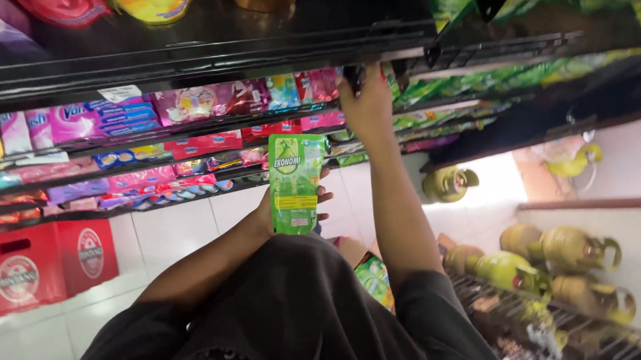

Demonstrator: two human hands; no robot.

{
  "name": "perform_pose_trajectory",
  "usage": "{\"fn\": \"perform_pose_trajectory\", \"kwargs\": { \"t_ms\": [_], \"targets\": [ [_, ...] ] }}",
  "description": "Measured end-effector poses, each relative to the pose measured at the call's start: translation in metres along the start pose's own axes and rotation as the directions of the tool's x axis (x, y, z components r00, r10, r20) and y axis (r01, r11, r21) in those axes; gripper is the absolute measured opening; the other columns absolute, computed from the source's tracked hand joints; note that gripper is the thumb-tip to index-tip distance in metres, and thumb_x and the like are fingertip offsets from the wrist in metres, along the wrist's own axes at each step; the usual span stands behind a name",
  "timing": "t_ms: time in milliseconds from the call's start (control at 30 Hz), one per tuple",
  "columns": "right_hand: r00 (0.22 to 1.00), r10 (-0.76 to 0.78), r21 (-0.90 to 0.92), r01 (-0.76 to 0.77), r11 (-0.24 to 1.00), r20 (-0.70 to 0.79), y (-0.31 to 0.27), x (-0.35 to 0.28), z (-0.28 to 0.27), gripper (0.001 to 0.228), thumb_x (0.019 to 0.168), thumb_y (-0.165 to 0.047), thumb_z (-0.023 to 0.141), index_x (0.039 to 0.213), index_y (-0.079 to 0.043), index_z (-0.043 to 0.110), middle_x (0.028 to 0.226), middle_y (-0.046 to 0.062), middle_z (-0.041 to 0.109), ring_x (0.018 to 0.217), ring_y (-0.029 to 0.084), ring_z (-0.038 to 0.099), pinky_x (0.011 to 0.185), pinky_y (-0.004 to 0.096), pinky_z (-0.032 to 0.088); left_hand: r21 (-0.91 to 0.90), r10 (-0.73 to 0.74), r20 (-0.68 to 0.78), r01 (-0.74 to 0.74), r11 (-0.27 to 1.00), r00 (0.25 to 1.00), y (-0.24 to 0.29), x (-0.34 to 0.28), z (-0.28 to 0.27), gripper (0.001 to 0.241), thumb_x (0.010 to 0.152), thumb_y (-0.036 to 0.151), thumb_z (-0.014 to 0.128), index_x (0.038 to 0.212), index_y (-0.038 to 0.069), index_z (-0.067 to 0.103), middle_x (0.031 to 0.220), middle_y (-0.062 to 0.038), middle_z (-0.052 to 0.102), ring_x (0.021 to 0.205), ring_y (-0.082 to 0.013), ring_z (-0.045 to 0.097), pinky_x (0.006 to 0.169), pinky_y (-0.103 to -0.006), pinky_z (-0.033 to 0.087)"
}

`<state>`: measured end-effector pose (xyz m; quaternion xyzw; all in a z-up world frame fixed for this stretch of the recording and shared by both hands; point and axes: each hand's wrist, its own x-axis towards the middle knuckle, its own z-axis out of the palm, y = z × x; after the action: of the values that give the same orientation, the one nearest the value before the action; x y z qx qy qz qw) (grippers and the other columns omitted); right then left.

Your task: Scanning product pouches and stocking them on a grocery store shelf.

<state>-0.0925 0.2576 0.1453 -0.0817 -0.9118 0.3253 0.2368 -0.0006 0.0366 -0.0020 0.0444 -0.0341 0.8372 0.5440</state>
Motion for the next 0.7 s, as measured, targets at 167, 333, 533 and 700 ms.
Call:
{"fn": "perform_pose_trajectory", "kwargs": {
  "t_ms": [167, 333, 533, 700],
  "targets": [
    [0.959, 0.062, 0.112, -0.096, 0.989, 0.277, -0.032, 0.001, -0.04, 0.061, 0.092, -0.028, 0.07, 0.142, 0.0, 0.048, 0.098, 0.021, 0.075, 0.084, 0.035, 0.079, 0.073, 0.045, 0.06, 0.035, -0.02, -0.115, 0.025, 0.999, 0.993, -0.015, 0.034, 0.01, 0.069, 0.101, 0.056, 0.046, 0.151, 0.008, 0.047, 0.118, -0.01, 0.067, 0.124, -0.0293, 0.062, 0.104, -0.0589, 0.05],
    [0.941, -0.288, 0.156, 0.262, 0.952, 0.179, 0.022, -0.016, -0.037, 0.066, 0.101, -0.03, 0.075, 0.147, 0.007, 0.045, 0.128, 0.032, 0.064, 0.121, 0.042, 0.066, 0.098, 0.046, 0.055, 0.039, -0.028, -0.093, 0.032, 0.999, 0.995, -0.031, 0.053, -0.022, 0.052, 0.106, 0.048, 0.051, 0.136, 0.005, 0.054, 0.121, -0.011, 0.067, 0.114, -0.0284, 0.064, 0.098, -0.052, 0.053],
    [0.974, -0.223, 0.225, 0.208, 0.952, 0.043, 0.031, -0.083, -0.07, 0.038, 0.104, -0.022, 0.065, 0.134, 0.0, 0.06, 0.132, 0.018, 0.067, 0.121, 0.031, 0.065, 0.102, 0.041, 0.053, 0.285, 0.001, -0.137, 0.039, 0.958, 0.991, -0.046, 0.065, -0.054, 0.032, 0.107, 0.033, 0.063, 0.125, 0.008, 0.058, 0.112, -0.011, 0.064, 0.099, -0.0239, 0.064, 0.09, -0.0401, 0.054],
    [0.963, 0.222, 0.475, -0.268, 0.838, 0.152, 0.073, -0.164, -0.074, 0.027, 0.11, -0.018, 0.048, 0.122, 0.001, 0.064, 0.117, 0.009, 0.071, 0.109, 0.019, 0.068, 0.094, 0.034, 0.058, 0.685, 0.188, -0.447, 0.199, 0.701, 0.874, -0.044, 0.099, 0.009, 0.038, 0.095, 0.033, 0.068, 0.123, 0.011, 0.057, 0.108, -0.005, 0.065, 0.096, -0.0154, 0.062, 0.084, -0.0329, 0.053]
  ]
}}
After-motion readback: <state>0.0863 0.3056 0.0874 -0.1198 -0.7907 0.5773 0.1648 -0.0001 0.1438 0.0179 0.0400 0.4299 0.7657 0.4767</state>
